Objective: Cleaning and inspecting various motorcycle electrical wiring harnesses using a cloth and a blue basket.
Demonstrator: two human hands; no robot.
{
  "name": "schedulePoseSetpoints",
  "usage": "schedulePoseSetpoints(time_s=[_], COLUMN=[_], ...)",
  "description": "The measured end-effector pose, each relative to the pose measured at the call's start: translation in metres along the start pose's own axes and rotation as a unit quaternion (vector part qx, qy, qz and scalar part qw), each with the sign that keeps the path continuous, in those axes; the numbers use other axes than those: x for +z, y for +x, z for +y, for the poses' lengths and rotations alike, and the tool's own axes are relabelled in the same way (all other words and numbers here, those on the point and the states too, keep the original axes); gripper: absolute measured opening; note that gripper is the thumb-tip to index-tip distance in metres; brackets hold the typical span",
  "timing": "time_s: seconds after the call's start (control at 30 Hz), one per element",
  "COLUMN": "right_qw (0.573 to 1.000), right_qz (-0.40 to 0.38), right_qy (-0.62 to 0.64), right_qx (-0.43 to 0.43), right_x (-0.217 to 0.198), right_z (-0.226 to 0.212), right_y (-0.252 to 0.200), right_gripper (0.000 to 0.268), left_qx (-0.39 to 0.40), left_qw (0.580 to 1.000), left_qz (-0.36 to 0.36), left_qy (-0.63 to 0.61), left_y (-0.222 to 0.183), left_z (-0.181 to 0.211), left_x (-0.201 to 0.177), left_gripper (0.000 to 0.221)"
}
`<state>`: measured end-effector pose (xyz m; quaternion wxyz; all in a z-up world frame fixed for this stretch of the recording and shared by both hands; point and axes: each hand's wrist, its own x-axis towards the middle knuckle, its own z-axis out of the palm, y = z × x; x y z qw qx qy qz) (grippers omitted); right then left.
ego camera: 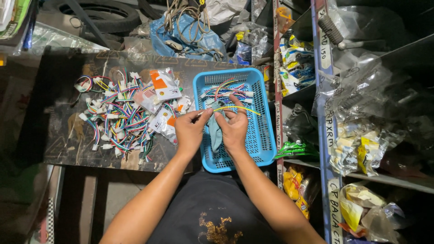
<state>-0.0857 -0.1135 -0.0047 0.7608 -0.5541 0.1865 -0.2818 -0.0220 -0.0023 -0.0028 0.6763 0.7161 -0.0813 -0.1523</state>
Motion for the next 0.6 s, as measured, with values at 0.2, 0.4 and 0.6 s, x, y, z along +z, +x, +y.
schedulePoseSetpoints(time_s=[0.2,0.4,0.6], right_qw=[0.999,0.997,0.987], right_qz=[0.022,0.039,0.062], right_qy=[0.025,0.06,0.141], right_qx=[0.011,0.008,0.053], right_x=[-0.018,-0.023,-0.03], right_z=[0.016,0.017,0.018], right_y=[-0.001,-0.005,0.001], right_gripper=[0.059,0.054,0.059], left_qx=[-0.005,-0.011,0.007], left_qw=[0.999,0.996,0.998], left_qz=[-0.015,-0.04,-0.03], left_qy=[0.047,0.075,0.048], left_y=[-0.009,-0.012,-0.017], left_z=[0.004,0.01,-0.001], left_x=[0.004,0.007,0.016], left_gripper=[0.03,0.032,0.03])
